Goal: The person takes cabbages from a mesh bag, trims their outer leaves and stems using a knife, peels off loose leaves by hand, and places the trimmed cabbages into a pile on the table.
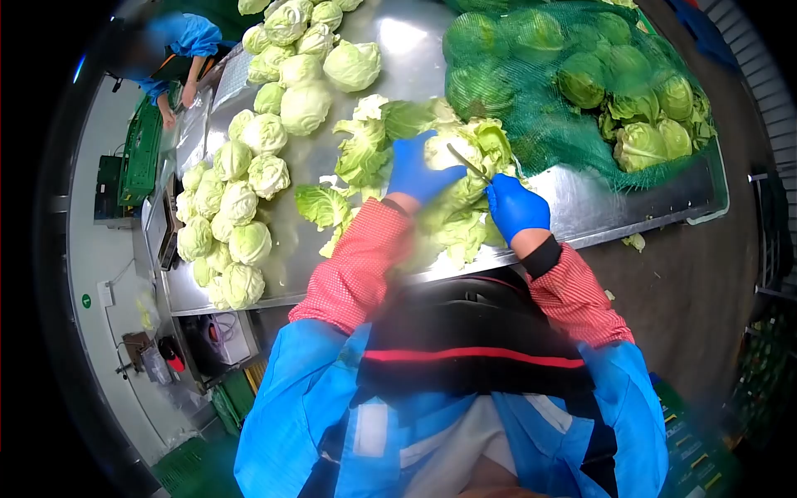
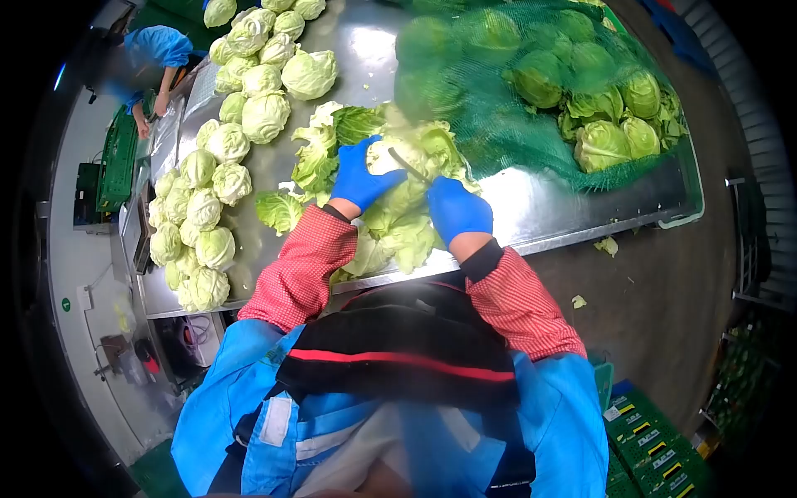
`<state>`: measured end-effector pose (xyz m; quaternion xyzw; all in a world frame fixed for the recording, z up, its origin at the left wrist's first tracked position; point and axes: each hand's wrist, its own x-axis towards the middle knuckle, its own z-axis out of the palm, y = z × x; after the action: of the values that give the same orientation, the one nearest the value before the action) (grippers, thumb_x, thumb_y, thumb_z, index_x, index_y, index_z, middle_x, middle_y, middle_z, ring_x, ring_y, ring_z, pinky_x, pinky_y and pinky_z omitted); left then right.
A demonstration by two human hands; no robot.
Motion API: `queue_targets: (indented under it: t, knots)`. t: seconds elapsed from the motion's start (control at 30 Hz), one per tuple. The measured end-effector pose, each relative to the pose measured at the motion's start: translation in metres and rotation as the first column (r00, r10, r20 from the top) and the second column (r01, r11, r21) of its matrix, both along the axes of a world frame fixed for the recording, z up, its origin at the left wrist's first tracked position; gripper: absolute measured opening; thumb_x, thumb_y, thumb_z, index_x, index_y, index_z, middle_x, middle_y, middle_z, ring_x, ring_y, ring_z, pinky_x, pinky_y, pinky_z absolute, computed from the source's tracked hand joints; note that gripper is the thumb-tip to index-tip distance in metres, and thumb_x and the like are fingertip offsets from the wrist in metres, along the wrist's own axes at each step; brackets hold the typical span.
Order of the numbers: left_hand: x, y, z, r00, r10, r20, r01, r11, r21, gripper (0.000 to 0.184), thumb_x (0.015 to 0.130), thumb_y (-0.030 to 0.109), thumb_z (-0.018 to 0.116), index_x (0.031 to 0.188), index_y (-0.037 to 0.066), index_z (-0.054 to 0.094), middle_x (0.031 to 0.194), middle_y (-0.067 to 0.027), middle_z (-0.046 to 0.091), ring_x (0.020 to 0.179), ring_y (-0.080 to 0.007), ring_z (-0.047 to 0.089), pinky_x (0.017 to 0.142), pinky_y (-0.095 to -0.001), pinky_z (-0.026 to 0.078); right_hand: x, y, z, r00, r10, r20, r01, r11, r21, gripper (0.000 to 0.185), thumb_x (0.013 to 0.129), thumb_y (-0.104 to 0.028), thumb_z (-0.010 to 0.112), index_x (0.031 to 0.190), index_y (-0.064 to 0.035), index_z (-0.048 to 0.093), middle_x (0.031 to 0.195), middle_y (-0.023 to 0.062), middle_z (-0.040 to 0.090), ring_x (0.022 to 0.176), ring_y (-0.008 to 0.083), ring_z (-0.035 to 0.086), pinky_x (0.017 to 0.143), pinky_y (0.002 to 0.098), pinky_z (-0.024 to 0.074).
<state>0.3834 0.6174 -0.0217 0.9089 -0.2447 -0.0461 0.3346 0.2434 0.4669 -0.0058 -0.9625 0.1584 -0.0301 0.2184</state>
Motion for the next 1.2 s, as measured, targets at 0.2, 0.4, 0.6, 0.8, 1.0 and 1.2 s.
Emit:
queue_targets:
  t: [0.2,0.4,0.6,0.8,1.0,1.2]
  knots:
    - [-0.013,-0.012,0.001,0.995,0.053,0.079,-0.052,0.999,-0.016,0.084,0.057,0.043,0.082,0.124,0.003,0.05,0.107,-0.0209,0.048,0.1,-0.0353,0.05,0.088,-0.0411,0.044,0.013,0.0,-0.031,0.994,-0.095,0.046,0.1,0.989,-0.105,0.011,0.086,-0.02,0.052,0.09,-0.0114,0.057,0.081,0.0138,0.062,0.068,0.0334,0.064,0.058,0.0434,0.0513]
    - [-0.031,-0.005,-0.01,0.989,0.027,0.143,0.001,0.981,-0.194,0.081,0.059,0.028,0.079,0.128,0.004,0.044,0.116,-0.022,0.045,0.107,-0.0362,0.045,0.094,-0.043,0.04,0.047,-0.049,-0.02,0.989,-0.026,-0.149,0.036,0.997,0.064,0.03,0.09,-0.036,0.05,0.094,-0.0083,0.058,0.093,0.0182,0.065,0.08,0.0395,0.063,0.071,0.0478,0.0504]
    - [-0.031,0.026,-0.025,0.993,-0.118,0.01,0.114,0.933,-0.34,0.087,0.062,0.025,0.082,0.134,0.005,0.037,0.125,-0.0171,0.04,0.118,-0.0328,0.041,0.101,-0.0396,0.036,0.054,-0.006,0.012,0.979,-0.064,0.193,0.053,0.997,0.061,0.039,0.083,-0.044,0.06,0.101,-0.0096,0.055,0.094,0.0161,0.065,0.079,0.0378,0.063,0.069,0.0458,0.0512]
    - [-0.044,0.04,-0.019,0.993,-0.105,-0.045,0.077,0.906,-0.417,0.096,0.059,0.027,0.085,0.135,0.002,0.033,0.128,-0.0158,0.039,0.121,-0.0299,0.041,0.104,-0.038,0.034,0.087,-0.018,0.001,0.998,0.058,0.008,-0.058,0.96,0.274,0.048,0.08,-0.046,0.063,0.106,-0.007,0.056,0.098,0.0186,0.064,0.089,0.0392,0.061,0.076,0.0441,0.0491]
    - [-0.039,0.046,-0.027,0.993,-0.118,-0.02,0.095,0.877,-0.47,0.094,0.06,0.029,0.086,0.134,0.002,0.035,0.128,-0.0139,0.042,0.12,-0.0272,0.043,0.104,-0.0378,0.035,0.069,0.003,0.013,0.997,0.073,0.03,-0.075,0.993,0.094,0.044,0.079,-0.045,0.063,0.11,-0.0139,0.058,0.099,0.0172,0.064,0.088,0.0367,0.062,0.074,0.0465,0.0496]
    - [-0.033,0.04,-0.008,0.951,-0.096,-0.293,-0.183,0.587,-0.788,0.096,0.066,0.039,0.081,0.139,0.005,0.03,0.132,-0.0165,0.04,0.12,-0.0293,0.043,0.1,-0.0414,0.041,0.062,-0.054,-0.04,0.995,-0.092,-0.046,0.091,0.995,-0.034,0.023,0.082,-0.027,0.061,0.097,-0.0105,0.056,0.091,0.015,0.065,0.081,0.0385,0.062,0.07,0.0473,0.0492]
